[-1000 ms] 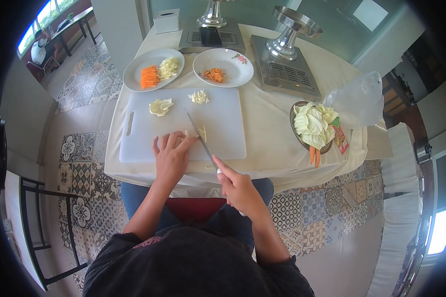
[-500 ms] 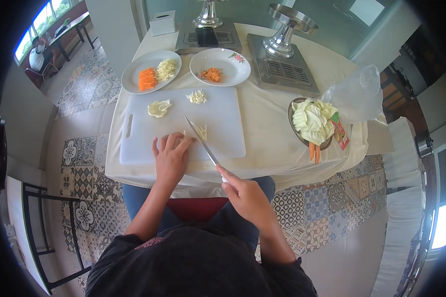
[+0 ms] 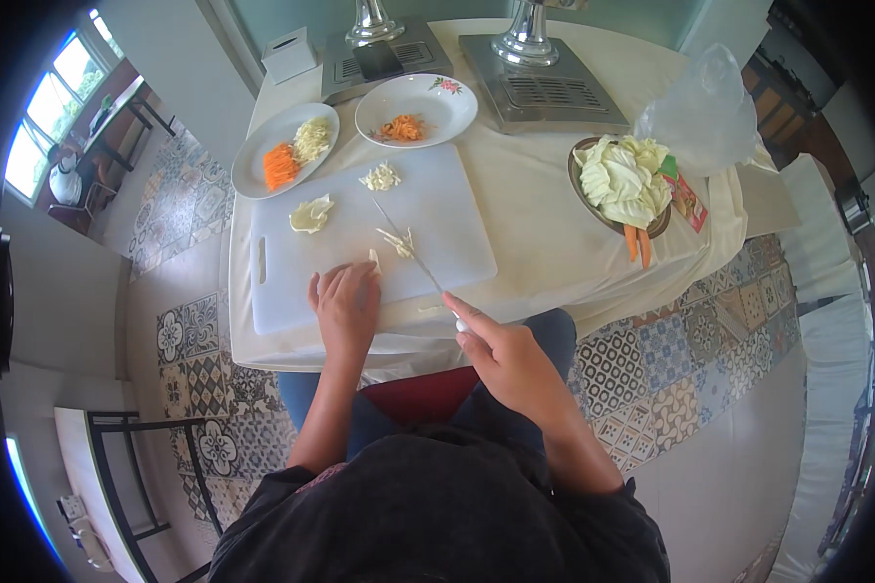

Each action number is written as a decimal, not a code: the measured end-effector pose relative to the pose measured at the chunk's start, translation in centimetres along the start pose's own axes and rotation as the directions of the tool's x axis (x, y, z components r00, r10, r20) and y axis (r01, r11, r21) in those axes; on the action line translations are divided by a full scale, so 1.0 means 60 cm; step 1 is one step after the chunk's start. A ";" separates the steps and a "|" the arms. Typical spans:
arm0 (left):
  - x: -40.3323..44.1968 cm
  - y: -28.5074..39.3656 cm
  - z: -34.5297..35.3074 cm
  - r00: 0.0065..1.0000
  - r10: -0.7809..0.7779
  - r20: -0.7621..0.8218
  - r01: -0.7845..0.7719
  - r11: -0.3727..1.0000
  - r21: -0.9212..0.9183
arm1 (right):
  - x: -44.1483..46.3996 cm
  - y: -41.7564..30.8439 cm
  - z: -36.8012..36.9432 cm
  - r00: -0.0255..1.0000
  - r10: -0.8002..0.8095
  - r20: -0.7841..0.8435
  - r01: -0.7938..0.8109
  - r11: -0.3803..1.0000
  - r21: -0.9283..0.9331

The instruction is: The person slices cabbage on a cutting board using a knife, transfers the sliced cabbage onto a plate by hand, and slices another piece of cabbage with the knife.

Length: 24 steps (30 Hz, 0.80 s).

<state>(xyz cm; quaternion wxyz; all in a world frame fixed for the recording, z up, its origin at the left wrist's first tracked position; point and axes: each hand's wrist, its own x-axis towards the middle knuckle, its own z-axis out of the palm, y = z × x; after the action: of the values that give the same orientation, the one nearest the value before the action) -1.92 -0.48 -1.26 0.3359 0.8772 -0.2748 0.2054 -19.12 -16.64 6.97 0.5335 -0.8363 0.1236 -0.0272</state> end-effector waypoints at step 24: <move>0.012 -0.006 0.008 0.997 0.030 0.071 -0.036 0.996 0.077 | 0.015 -0.016 0.047 0.995 -0.095 -0.031 0.097 0.994 0.056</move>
<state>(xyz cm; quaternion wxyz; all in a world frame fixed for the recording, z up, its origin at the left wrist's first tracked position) -1.03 -0.82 -1.36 0.2878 0.8917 -0.2926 0.1908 -17.60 -13.98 6.52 0.5536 -0.8251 0.0900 -0.0685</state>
